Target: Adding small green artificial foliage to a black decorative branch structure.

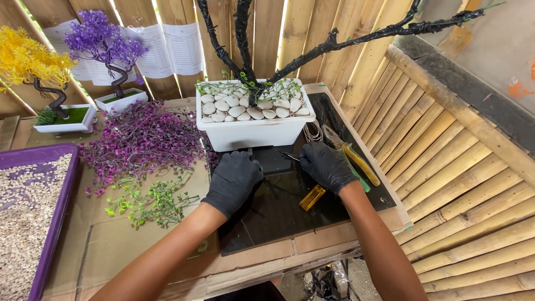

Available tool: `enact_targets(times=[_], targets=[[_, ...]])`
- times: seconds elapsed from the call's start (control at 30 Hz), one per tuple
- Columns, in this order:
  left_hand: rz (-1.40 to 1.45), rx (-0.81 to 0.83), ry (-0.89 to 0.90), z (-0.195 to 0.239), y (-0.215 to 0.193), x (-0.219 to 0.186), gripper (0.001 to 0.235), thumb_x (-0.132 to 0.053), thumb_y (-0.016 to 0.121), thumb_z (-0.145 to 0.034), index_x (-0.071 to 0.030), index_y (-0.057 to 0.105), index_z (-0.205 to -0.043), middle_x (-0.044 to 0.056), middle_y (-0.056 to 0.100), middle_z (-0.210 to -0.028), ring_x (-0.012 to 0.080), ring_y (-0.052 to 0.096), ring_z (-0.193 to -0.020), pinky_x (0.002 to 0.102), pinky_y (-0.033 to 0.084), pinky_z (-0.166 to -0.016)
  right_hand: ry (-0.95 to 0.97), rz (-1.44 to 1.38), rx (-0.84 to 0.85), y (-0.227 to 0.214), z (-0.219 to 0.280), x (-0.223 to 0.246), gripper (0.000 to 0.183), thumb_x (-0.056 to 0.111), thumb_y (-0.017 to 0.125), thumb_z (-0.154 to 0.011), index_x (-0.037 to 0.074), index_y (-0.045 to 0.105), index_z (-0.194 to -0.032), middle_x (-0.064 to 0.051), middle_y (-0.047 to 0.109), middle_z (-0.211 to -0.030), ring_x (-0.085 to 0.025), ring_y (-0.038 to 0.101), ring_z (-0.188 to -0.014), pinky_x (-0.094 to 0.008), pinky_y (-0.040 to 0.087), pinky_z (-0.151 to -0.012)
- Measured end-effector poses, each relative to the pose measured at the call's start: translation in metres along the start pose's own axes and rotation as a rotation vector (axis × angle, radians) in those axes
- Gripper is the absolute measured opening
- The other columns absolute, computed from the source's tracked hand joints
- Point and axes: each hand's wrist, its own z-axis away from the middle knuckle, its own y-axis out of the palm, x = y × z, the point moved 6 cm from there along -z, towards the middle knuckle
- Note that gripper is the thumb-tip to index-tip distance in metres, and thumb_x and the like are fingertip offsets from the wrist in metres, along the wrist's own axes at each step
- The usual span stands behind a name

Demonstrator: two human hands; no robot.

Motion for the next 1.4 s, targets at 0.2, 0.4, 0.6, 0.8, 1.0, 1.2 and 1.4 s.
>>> enact_targets(times=[0.2,0.4,0.6,0.8,1.0,1.2,1.4], targets=[[-0.129,-0.088,0.026,-0.023,-0.029,-0.006,0.029,-0.032,0.062,-0.104,-0.007,0.069,-0.090,0.015,0.062,-0.080,0.0286,0.060,-0.081,0.034,0.047,-0.083,0.015,0.028,-0.046,0.004,0.003,-0.005,0.019,0.045,0.061,-0.094,0.025,0.061,-0.096,-0.002,0.067,-0.089,-0.026,0.067,-0.102,-0.038,0.054,-0.090],[-0.128,-0.021,0.105,-0.036,-0.013,-0.009,0.017,-0.023,0.073,-0.089,-0.014,0.067,-0.077,0.009,0.063,-0.067,0.0278,0.060,-0.065,0.040,0.045,-0.069,-0.003,0.051,-0.062,0.008,0.002,-0.004,0.021,0.045,0.058,-0.096,0.024,0.062,-0.095,-0.001,0.067,-0.089,-0.024,0.067,-0.100,-0.037,0.054,-0.089],[-0.204,0.003,0.136,-0.033,-0.029,-0.009,0.016,-0.025,0.076,-0.084,-0.016,0.068,-0.074,0.010,0.063,-0.065,0.0265,0.058,-0.062,0.038,0.041,-0.063,-0.048,0.046,-0.104,0.009,0.005,-0.003,0.018,0.041,0.060,-0.096,0.023,0.061,-0.096,-0.002,0.064,-0.088,-0.026,0.066,-0.100,-0.037,0.055,-0.086],[-0.080,0.012,0.064,-0.025,-0.026,0.006,0.021,-0.034,0.070,-0.090,-0.014,0.070,-0.090,0.010,0.065,-0.074,0.0274,0.062,-0.070,0.039,0.046,-0.068,-0.030,-0.044,-0.090,-0.006,0.007,0.002,0.016,0.037,0.063,-0.096,0.021,0.063,-0.099,-0.005,0.064,-0.089,-0.030,0.066,-0.100,-0.040,0.055,-0.086],[0.050,0.055,0.055,-0.016,-0.055,-0.032,0.025,-0.040,0.072,-0.081,-0.019,0.064,-0.092,0.004,0.054,-0.077,0.0294,0.058,-0.074,0.043,0.043,-0.061,0.060,-0.106,-0.080,-0.061,0.033,0.002,0.025,0.038,0.069,-0.092,0.024,0.067,-0.113,-0.005,0.066,-0.106,-0.031,0.065,-0.109,-0.043,0.056,-0.090],[0.249,0.086,0.157,0.007,-0.066,-0.042,0.020,-0.034,0.069,-0.086,-0.016,0.061,-0.085,0.007,0.054,-0.078,0.0314,0.056,-0.077,0.042,0.045,-0.064,-0.105,-0.175,0.196,-0.083,0.074,0.037,0.033,0.027,0.079,-0.083,0.024,0.077,-0.116,-0.010,0.072,-0.105,-0.040,0.065,-0.112,-0.050,0.055,-0.097],[0.181,0.036,0.058,0.029,-0.047,-0.002,0.018,-0.039,0.067,-0.087,-0.022,0.062,-0.089,0.003,0.054,-0.081,0.0263,0.056,-0.083,0.040,0.047,-0.068,-0.295,-0.194,0.091,-0.059,0.065,0.042,0.029,0.040,0.075,-0.087,0.018,0.072,-0.105,-0.009,0.066,-0.096,-0.037,0.063,-0.095,-0.049,0.054,-0.080]])
